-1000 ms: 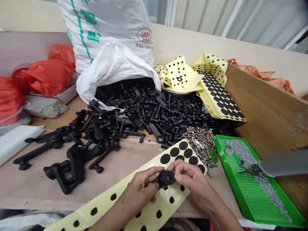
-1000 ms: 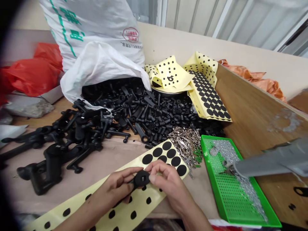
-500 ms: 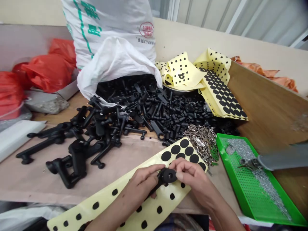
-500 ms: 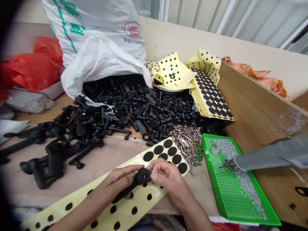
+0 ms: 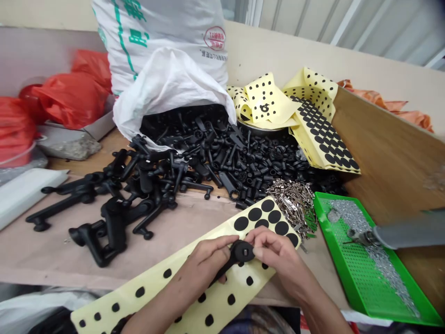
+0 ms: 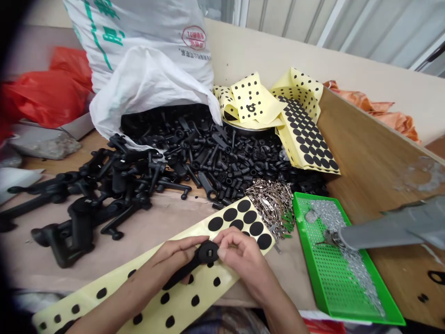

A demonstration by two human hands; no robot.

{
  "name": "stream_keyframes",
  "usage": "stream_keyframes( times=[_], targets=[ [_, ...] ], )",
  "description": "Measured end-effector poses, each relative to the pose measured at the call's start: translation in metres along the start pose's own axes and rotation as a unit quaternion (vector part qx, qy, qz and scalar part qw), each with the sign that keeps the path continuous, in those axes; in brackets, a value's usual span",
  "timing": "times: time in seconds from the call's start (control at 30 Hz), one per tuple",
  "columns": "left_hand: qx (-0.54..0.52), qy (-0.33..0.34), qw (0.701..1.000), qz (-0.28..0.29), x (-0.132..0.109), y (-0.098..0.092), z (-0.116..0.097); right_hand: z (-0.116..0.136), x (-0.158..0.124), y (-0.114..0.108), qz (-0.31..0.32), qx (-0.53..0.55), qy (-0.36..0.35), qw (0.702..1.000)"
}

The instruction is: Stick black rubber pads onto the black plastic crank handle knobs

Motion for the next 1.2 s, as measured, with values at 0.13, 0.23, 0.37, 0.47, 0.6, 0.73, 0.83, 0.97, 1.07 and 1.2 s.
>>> stream_keyframes(
  times=[0.13, 0.23, 0.37, 0.47, 0.6, 0.73, 0.83, 0.97, 1.07, 1.2],
  targets=[
    [0.02, -0.017, 1.0, 0.006, -0.001, 0.001, -0.003, 0.0, 0.001, 0.001, 0.002, -0.008, 0.004, 1.0],
    [0.021, -0.004, 1.0, 0.007, -0.002, 0.001, -0.009, 0.0, 0.002, 0.002, 0.003, -0.01, 0.01, 1.0],
    [0.019, 0.003, 1.0, 0.008, -0.003, 0.001, -0.008, 0.002, 0.004, 0.003, 0.005, -0.026, 0.013, 1.0],
    [0.02, 0.011, 1.0, 0.004, -0.003, 0.0, -0.005, 0.003, 0.003, 0.003, 0.005, -0.029, 0.017, 0.999],
    [0.037, 0.021, 0.999, 0.005, 0.0, 0.002, -0.005, 0.004, 0.003, 0.003, 0.004, -0.031, 0.02, 0.999],
    [0.053, 0.02, 0.998, 0.001, 0.004, 0.004, -0.005, 0.004, 0.004, 0.004, 0.009, -0.038, 0.021, 0.999],
    [0.062, 0.005, 0.998, -0.014, 0.006, 0.003, 0.001, 0.003, 0.005, 0.004, 0.011, -0.042, 0.017, 0.999],
    [0.066, 0.017, 0.997, -0.024, 0.005, 0.003, 0.007, 0.002, 0.007, 0.004, 0.001, -0.068, 0.011, 0.998],
    [0.079, 0.038, 0.996, -0.032, 0.003, 0.004, 0.008, 0.006, 0.005, 0.006, -0.014, -0.155, -0.026, 0.988],
    [0.094, 0.063, 0.991, -0.066, -0.001, 0.002, 0.012, 0.018, -0.002, 0.011, -0.059, -0.303, -0.104, 0.946]
  ],
)
Point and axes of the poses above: each hand's wrist, its own x-axis towards the middle knuckle, its own y-axis out of the palm, z = x × y, the point moved 5 cm from there along x, towards the middle knuckle, and after that the axes turned 4 degrees about z, right-handed, at the moved point
